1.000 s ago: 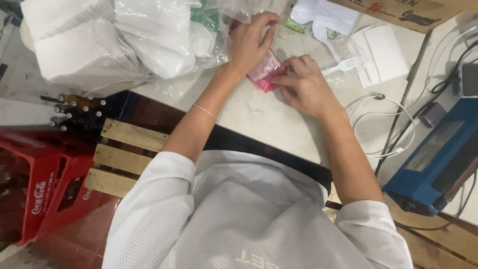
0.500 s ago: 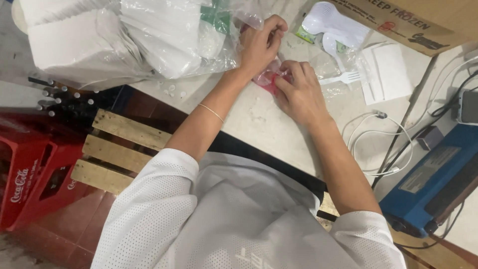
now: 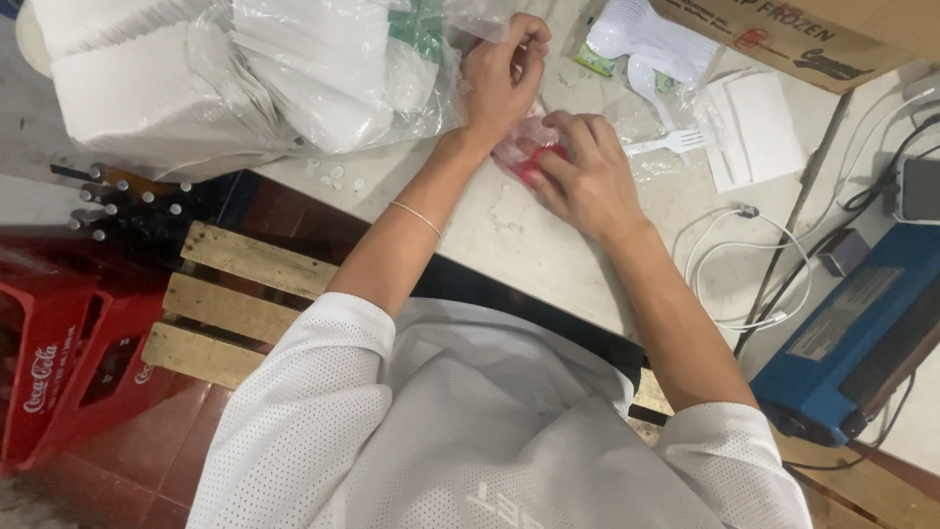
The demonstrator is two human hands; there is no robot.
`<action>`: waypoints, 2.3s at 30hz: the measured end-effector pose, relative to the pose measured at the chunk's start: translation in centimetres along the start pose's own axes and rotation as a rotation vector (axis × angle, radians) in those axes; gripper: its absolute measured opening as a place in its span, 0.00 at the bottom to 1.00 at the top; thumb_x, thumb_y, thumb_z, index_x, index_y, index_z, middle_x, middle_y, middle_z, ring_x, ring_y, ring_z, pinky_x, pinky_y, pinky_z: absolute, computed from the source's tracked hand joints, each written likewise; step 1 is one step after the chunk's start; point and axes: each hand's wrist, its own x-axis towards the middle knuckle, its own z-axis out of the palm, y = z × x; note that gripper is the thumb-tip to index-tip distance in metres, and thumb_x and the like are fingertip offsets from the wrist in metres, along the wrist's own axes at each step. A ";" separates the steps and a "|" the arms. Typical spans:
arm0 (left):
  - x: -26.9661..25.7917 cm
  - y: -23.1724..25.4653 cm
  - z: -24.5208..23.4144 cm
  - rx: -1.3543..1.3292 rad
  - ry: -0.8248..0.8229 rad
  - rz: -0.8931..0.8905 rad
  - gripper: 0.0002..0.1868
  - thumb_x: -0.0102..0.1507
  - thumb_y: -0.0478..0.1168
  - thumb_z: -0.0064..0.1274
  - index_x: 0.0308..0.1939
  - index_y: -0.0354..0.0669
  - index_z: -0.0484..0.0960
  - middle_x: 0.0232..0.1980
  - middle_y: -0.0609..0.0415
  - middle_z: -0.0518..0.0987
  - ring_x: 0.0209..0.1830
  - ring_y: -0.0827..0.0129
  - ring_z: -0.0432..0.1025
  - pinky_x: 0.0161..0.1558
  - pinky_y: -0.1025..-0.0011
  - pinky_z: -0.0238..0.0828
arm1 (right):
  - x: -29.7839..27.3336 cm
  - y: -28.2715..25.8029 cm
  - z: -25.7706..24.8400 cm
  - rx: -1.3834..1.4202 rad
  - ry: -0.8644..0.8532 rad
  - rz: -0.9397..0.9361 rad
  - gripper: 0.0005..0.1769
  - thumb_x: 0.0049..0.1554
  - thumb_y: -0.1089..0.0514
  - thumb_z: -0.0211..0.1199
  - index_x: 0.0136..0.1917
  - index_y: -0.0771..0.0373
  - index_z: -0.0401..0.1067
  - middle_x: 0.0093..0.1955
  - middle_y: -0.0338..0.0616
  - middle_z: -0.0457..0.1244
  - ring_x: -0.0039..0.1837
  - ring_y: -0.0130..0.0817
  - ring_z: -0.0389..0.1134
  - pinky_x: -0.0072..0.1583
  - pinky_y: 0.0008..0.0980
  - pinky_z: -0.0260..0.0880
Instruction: Assembling cutlery kits with napkins and sealing them in plastic bags using a heat sealer.
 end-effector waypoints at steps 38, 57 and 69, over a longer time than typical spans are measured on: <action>-4.1 7.7 -7.2 0.013 -0.686 0.127 0.45 0.60 0.51 0.71 0.74 0.50 0.60 0.72 0.47 0.71 0.74 0.50 0.65 0.76 0.39 0.50 | -1.0 1.2 0.4 0.211 0.164 0.091 0.02 0.61 0.74 0.60 0.46 0.73 0.73 0.47 0.57 0.64 0.50 0.55 0.64 0.54 0.47 0.65; -4.5 8.8 -5.6 0.002 -0.521 0.067 0.32 0.62 0.36 0.59 0.70 0.45 0.65 0.68 0.45 0.74 0.73 0.51 0.65 0.79 0.41 0.43 | -3.5 5.7 -3.9 0.843 1.007 0.588 0.06 0.69 0.58 0.61 0.55 0.60 0.67 0.37 0.44 0.56 0.33 0.31 0.55 0.34 0.33 0.58; 1.9 9.6 4.8 -0.703 -0.628 -0.356 0.11 0.62 0.36 0.63 0.47 0.43 0.83 0.44 0.57 0.85 0.32 0.73 0.78 0.36 0.76 0.79 | -2.8 4.7 -5.7 0.766 0.672 0.759 0.15 0.68 0.47 0.63 0.60 0.57 0.65 0.36 0.42 0.61 0.30 0.27 0.58 0.32 0.25 0.52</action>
